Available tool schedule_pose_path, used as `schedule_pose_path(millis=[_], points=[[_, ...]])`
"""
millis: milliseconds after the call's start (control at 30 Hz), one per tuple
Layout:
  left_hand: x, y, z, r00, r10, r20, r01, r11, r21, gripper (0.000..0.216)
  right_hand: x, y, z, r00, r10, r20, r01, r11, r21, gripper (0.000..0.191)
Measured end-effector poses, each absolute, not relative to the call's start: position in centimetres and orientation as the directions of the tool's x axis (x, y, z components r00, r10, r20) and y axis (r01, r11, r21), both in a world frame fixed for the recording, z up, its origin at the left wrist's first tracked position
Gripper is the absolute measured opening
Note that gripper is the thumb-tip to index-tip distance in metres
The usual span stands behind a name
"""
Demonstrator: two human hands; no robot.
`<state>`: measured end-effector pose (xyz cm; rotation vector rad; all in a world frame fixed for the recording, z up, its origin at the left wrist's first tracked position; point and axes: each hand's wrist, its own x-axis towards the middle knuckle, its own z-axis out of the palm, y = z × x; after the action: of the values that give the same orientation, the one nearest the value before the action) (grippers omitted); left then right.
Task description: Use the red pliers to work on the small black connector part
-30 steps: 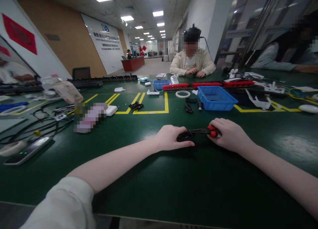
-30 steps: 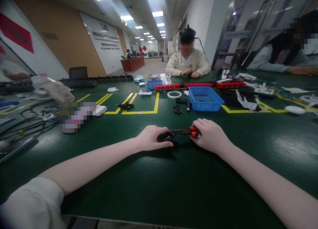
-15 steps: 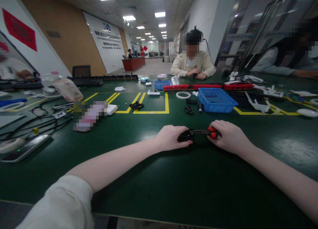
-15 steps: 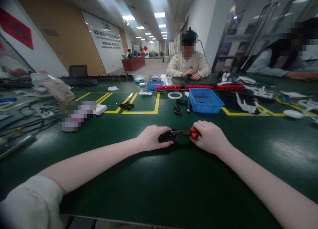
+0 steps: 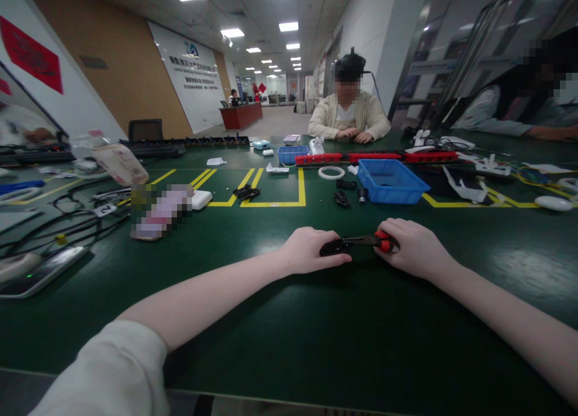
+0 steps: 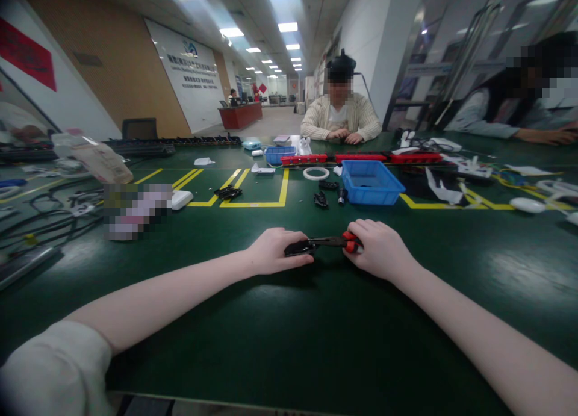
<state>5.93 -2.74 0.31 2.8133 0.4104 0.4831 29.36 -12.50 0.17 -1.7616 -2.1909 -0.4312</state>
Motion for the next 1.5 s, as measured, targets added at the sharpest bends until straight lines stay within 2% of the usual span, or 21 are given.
schedule_pose_path(millis=[233,467,733,1233,1500], points=[[5.96,-2.91,0.39,0.904,0.317,0.287,0.224,-0.923,0.314,0.035,29.62,-12.36,-0.11,-0.216,0.884,0.416,0.976,0.205,0.071,0.009],[6.05,-2.98,0.40,0.914,0.273,0.299,0.199,-0.946,0.255,0.032,29.90,-12.26,-0.41,-0.232,0.882,0.410,0.973,0.215,0.086,0.010],[6.22,-3.02,0.39,0.914,0.281,0.292,0.217,-0.948,0.235,0.031,29.95,-12.21,-0.36,-0.208,0.888,0.411,0.978,0.203,0.056,0.015],[6.32,-3.01,0.40,0.918,0.292,0.269,0.232,-0.944,0.236,0.025,29.73,-12.24,-0.39,-0.195,0.905,0.378,0.978,0.210,0.001,0.012],[6.38,-3.16,0.56,0.895,0.367,0.253,0.303,-0.917,0.259,0.029,29.39,-12.33,-0.42,-0.182,0.902,0.392,0.978,0.208,-0.024,0.028]])
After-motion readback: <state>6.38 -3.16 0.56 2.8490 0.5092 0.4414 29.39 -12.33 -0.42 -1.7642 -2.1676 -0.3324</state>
